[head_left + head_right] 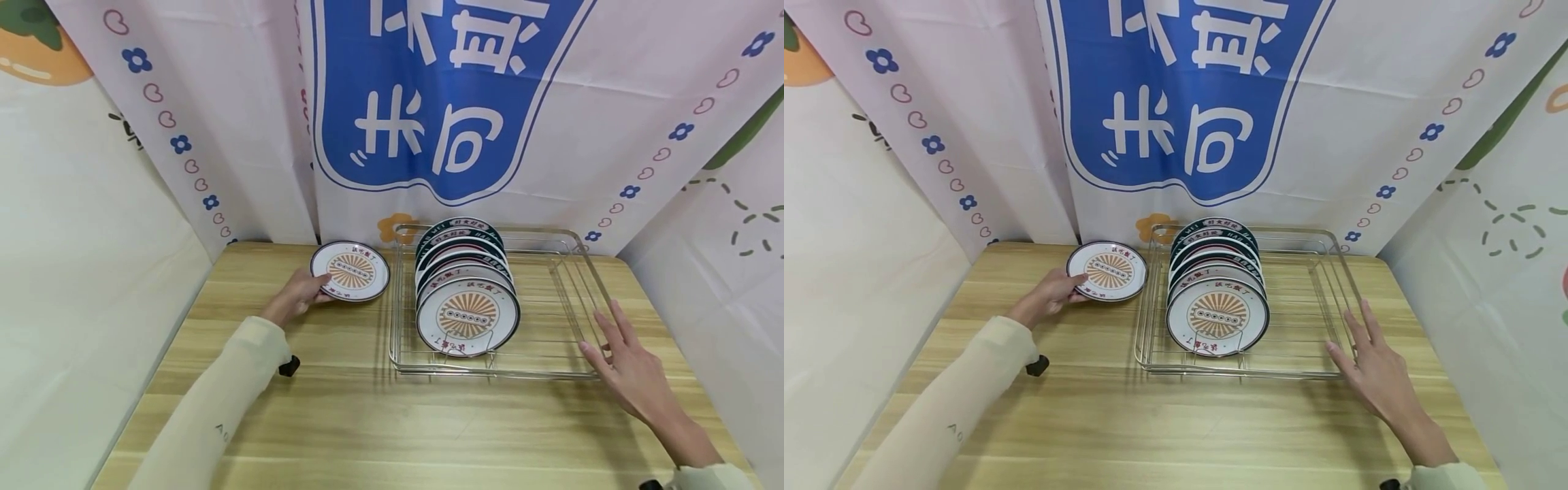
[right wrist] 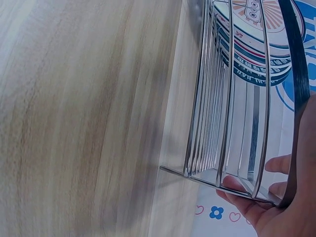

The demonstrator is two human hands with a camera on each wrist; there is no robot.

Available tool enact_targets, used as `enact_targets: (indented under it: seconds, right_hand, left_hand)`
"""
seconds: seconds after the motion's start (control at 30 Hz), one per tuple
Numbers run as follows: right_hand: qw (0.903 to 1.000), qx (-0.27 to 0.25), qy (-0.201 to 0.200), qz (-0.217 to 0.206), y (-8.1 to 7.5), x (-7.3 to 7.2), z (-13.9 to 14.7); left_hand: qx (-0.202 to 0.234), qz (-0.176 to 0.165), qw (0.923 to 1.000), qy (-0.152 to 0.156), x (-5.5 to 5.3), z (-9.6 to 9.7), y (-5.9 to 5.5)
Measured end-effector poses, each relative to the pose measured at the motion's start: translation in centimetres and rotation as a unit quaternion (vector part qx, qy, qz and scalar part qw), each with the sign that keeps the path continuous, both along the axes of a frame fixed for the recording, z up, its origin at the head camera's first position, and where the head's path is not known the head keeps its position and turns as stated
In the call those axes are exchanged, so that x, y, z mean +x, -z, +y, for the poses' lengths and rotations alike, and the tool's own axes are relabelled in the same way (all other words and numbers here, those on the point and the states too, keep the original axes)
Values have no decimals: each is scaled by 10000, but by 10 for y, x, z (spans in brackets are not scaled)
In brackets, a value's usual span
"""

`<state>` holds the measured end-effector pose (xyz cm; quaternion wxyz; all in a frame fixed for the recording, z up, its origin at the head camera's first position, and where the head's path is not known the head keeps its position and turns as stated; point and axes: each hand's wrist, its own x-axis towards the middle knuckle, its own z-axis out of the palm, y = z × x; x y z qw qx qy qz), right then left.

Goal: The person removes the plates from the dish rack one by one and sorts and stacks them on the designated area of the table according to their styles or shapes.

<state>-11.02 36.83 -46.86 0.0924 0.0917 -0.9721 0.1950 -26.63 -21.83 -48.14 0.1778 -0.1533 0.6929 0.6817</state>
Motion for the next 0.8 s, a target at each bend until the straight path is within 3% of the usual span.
enact_targets:
  seconds: [0.47, 0.8]
  right_hand:
    - [10000, -9, 6, 21, -1, -1, 0]
    - [10000, -18, -6, 53, 0, 0, -1]
  left_hand:
    - [-327, -390, 9987, -103, 3, -1, -3]
    - [-708, -513, 9957, 292, 6, -3, -3]
